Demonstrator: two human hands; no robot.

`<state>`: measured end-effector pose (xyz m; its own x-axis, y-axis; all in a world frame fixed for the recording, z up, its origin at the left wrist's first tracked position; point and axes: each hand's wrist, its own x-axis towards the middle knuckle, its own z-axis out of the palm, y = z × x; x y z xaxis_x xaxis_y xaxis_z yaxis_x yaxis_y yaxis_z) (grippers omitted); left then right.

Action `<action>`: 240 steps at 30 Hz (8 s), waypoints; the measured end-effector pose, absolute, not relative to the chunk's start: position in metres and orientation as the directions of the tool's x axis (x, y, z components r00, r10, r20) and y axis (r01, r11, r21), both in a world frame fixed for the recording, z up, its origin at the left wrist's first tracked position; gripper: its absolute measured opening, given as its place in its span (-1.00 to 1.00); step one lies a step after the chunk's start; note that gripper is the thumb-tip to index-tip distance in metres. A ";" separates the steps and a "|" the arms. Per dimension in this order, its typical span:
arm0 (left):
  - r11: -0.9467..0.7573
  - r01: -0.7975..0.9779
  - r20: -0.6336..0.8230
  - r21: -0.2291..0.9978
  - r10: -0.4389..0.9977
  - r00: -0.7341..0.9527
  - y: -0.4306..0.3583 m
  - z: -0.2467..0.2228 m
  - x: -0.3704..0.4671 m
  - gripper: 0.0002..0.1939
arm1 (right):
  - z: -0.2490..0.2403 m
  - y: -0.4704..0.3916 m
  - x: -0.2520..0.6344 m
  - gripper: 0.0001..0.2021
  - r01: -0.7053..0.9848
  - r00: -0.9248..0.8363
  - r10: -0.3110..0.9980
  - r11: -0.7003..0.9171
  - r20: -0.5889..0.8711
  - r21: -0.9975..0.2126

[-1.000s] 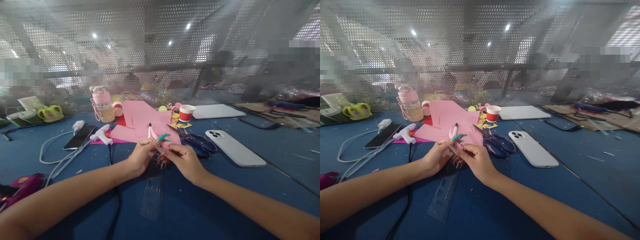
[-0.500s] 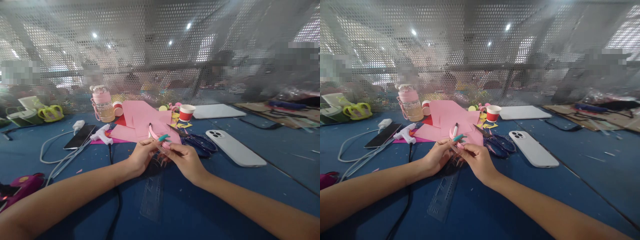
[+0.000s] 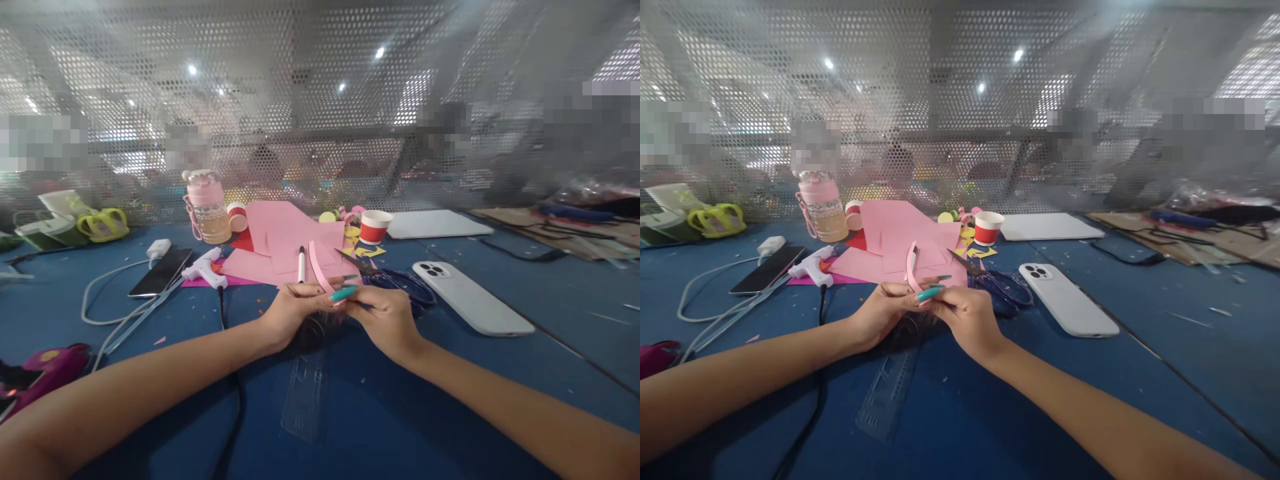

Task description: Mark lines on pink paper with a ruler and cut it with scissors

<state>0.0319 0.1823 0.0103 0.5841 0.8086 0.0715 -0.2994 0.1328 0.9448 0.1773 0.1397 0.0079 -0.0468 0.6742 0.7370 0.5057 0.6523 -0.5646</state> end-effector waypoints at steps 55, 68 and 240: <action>0.171 -0.298 0.055 0.939 0.783 0.620 0.180 0.016 0.029 -0.81 | 0.003 0.141 0.173 -0.74 0.170 -0.065 0.892 0.452 0.448 -0.876; 0.314 -0.347 -0.041 0.884 0.791 0.611 0.182 0.015 0.030 -0.77 | 0.008 0.137 0.166 -0.70 0.173 -0.068 0.908 0.419 0.414 -0.891; 0.087 -0.225 0.040 0.970 0.861 0.507 0.177 0.019 0.031 -0.79 | 0.012 0.142 0.186 -0.49 0.790 -0.259 0.440 0.608 0.859 -0.073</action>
<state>0.0310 0.1766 0.0191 0.5067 0.8611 0.0405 -0.2254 0.0870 0.9704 0.1861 0.1424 0.0119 -0.2594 0.4405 0.8595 0.7903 0.6083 -0.0732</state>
